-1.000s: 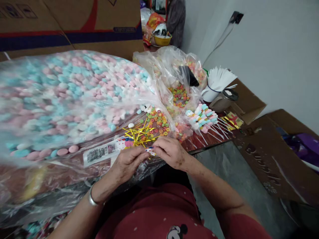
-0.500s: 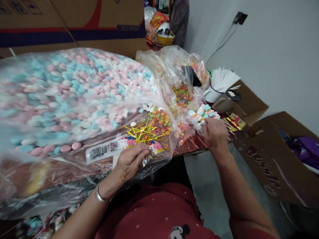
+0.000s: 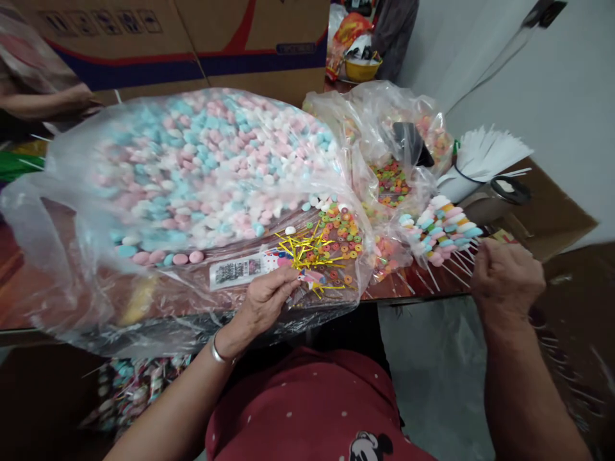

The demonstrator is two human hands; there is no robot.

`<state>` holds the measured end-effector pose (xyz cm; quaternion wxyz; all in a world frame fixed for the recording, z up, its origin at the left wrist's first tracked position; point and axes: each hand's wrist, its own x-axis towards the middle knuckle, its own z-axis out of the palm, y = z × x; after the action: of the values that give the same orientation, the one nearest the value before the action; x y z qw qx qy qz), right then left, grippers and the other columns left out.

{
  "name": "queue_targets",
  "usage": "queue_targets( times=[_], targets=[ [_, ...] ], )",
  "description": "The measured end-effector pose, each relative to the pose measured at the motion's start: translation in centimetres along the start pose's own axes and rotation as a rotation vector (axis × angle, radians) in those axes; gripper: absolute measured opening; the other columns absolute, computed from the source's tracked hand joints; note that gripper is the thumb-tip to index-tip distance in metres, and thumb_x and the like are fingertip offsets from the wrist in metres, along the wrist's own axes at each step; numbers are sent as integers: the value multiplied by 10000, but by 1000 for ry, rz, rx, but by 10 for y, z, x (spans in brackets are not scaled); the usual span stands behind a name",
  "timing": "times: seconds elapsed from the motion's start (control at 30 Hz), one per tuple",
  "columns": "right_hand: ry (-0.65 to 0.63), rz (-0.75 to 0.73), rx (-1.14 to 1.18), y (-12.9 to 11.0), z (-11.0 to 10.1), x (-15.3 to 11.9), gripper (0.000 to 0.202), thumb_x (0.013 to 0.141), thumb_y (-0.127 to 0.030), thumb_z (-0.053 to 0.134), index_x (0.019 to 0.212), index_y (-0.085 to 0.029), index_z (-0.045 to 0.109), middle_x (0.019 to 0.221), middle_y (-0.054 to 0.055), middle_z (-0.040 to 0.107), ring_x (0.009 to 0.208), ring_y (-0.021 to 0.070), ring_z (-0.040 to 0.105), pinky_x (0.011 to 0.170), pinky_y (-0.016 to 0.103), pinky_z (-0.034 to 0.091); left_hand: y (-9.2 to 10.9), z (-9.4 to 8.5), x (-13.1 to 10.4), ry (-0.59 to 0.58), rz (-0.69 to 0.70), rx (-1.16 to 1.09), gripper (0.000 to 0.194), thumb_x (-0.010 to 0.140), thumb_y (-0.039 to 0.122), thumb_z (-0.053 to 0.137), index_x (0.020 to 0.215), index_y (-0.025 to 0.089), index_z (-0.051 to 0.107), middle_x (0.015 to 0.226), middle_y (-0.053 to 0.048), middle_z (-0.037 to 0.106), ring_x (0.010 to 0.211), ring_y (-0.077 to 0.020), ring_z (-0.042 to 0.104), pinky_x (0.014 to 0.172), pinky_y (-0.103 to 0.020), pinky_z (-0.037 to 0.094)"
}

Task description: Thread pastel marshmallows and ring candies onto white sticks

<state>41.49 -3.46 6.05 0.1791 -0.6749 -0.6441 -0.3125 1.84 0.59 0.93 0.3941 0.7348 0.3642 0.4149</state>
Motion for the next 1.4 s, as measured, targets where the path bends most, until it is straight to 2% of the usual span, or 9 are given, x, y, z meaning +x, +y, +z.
queue_targets(
  times=[0.1, 0.2, 0.3, 0.43, 0.67, 0.87, 1.03, 1.17, 1.4],
  targets=[
    [64, -28, 306, -16, -19, 3, 269, 943, -217, 475, 1143, -282, 642, 851, 73, 649, 812, 288, 625, 693, 426, 450, 1, -5, 0, -14, 85, -54, 187, 925, 229, 553, 959, 182, 731, 952, -78, 759, 858, -163, 699, 810, -268, 537],
    [1, -189, 618, -47, -34, 10, 373, 896, -149, 560, 1200, -355, 618, 934, 42, 674, 821, 245, 633, 742, 414, 485, 0, -10, -1, 0, 95, -7, 165, 913, 200, 570, 955, 173, 728, 917, -76, 753, 820, -149, 689, 776, -249, 529],
    [-56, -393, 738, -77, -39, 20, 337, 873, -119, 590, 1160, -288, 644, 902, 39, 699, 747, 200, 624, 697, 368, 471, -2, -13, -2, -4, 108, 29, 166, 912, 210, 571, 954, 160, 724, 862, -72, 742, 750, -137, 670, 705, -230, 519],
    [-42, -508, 735, -98, -34, 29, 230, 875, -127, 584, 1062, -229, 670, 835, 37, 705, 753, 184, 625, 670, 333, 444, -3, -19, -4, -2, 160, 26, 185, 920, 261, 563, 940, 161, 718, 809, -55, 728, 685, -119, 643, 649, -207, 502],
    [-75, -589, 622, -103, -26, 31, 184, 899, -140, 550, 1030, -231, 643, 829, 22, 700, 787, 183, 589, 679, 345, 396, 4, -29, -5, -150, 11, -22, 301, 952, 342, 491, 889, 138, 703, 837, -83, 715, 738, -140, 640, 699, -241, 499],
    [-82, -667, 583, -104, -31, 36, 201, 925, -176, 525, 1082, -252, 625, 808, 11, 691, 777, 179, 567, 651, 335, 357, 4, -34, -3, -200, -45, -16, 339, 944, 398, 485, 850, 135, 678, 776, -56, 669, 705, -137, 599, 672, -234, 465],
    [-68, -737, 516, -106, -34, 42, 201, 921, -173, 551, 1094, -253, 614, 799, -2, 695, 777, 169, 573, 673, 332, 349, 8, -37, 0, -293, -66, 82, 309, 957, 331, 451, 789, 146, 632, 687, -1, 581, 633, -109, 524, 607, -201, 408],
    [-82, -803, 545, -109, -31, 45, 131, 927, -188, 530, 1017, -231, 615, 783, 1, 702, 749, 170, 565, 695, 332, 383, 12, -39, 1, -355, -81, 149, 255, 957, 271, 444, 820, 148, 621, 732, -6, 604, 661, -109, 544, 632, -199, 408],
    [-115, -766, 630, -114, -19, 38, 152, 898, -179, 553, 1004, -244, 640, 850, 24, 718, 795, 172, 608, 738, 341, 424, 18, -44, 5, -417, -73, 147, 238, 949, 259, 450, 819, 155, 620, 717, -3, 612, 642, -108, 541, 614, -193, 407]
  ],
)
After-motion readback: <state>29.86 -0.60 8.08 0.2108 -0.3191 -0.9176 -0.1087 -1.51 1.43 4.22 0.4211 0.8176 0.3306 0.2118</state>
